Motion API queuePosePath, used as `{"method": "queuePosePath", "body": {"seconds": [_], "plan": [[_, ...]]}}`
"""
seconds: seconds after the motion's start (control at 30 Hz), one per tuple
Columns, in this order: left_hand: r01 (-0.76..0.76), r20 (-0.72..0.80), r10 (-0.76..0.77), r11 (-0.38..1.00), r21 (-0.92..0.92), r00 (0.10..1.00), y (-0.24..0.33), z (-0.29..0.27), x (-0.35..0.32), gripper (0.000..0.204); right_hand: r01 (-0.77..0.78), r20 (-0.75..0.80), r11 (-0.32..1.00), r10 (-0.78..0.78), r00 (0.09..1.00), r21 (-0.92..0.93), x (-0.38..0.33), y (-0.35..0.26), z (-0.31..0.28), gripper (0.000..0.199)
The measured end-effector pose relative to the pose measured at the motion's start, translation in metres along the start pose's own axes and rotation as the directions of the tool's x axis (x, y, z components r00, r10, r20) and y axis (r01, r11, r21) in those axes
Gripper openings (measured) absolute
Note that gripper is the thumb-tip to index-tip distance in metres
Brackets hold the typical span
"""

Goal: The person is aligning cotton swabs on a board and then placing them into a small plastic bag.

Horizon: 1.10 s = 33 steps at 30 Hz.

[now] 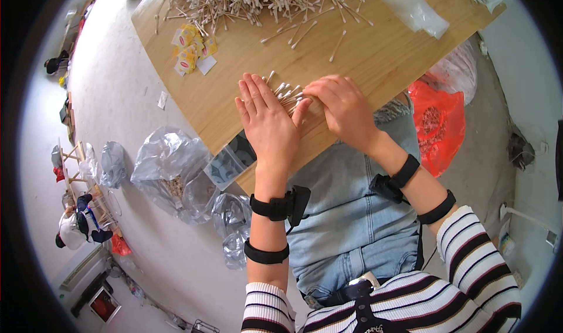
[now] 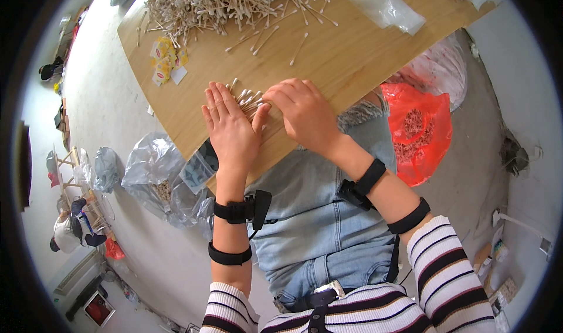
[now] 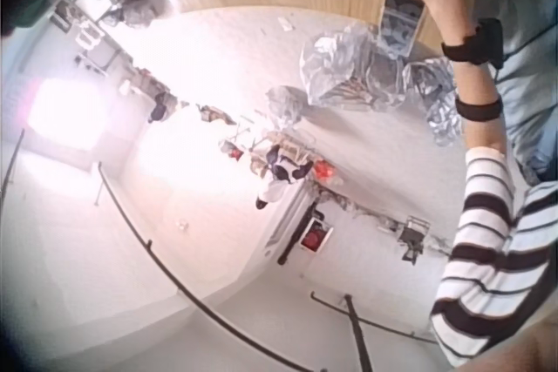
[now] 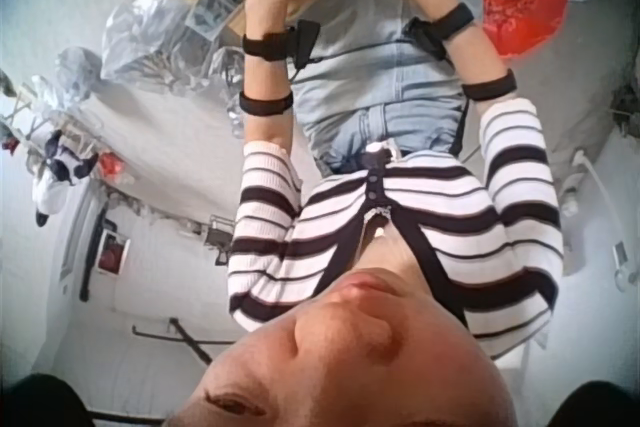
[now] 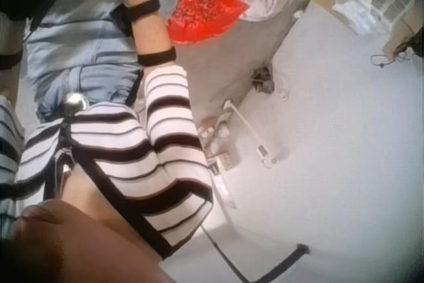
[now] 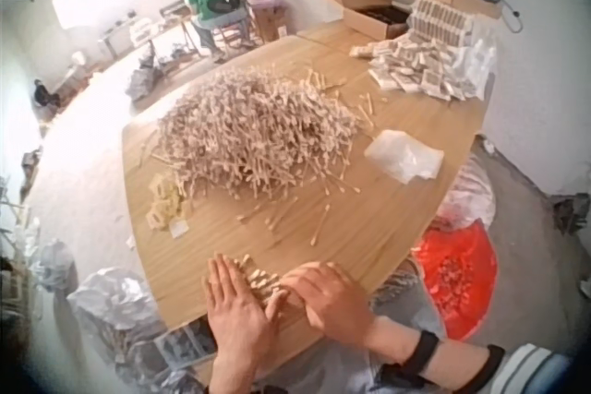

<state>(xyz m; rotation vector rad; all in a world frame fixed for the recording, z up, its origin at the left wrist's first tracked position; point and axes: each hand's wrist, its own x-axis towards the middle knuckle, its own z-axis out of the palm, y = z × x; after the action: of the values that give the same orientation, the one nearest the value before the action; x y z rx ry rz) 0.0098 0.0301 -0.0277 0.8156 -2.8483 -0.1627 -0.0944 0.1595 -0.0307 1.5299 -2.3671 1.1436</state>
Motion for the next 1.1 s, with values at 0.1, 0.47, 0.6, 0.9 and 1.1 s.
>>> {"method": "queuePosePath", "body": {"seconds": [0.1,0.47,0.6,0.9,1.1], "plan": [[-0.011,-0.016,0.01,0.996,-0.088,1.0,-0.003,-0.004,-0.002,0.097,-0.018,0.012,1.0,0.018,1.0,-0.011,-0.004,0.0,0.0,0.034],[0.002,0.026,0.006,0.956,-0.292,1.0,-0.005,-0.037,-0.039,0.096,0.003,-0.021,0.999,-0.004,1.0,-0.04,-0.003,0.001,0.002,0.035],[-0.022,0.015,0.025,0.987,-0.158,1.0,0.017,-0.025,-0.048,0.097,0.005,-0.019,0.999,-0.006,1.0,-0.048,-0.003,0.002,0.002,0.035],[0.009,0.03,-0.008,0.999,-0.05,1.0,0.0,0.001,-0.001,0.094,-0.023,-0.044,0.999,0.022,0.999,-0.025,-0.005,0.003,0.003,0.035],[0.025,-0.037,-0.026,0.999,-0.022,0.999,-0.004,0.005,0.009,0.092,-0.008,-0.047,1.0,0.007,0.999,-0.02,-0.002,0.001,0.003,0.034]]}}
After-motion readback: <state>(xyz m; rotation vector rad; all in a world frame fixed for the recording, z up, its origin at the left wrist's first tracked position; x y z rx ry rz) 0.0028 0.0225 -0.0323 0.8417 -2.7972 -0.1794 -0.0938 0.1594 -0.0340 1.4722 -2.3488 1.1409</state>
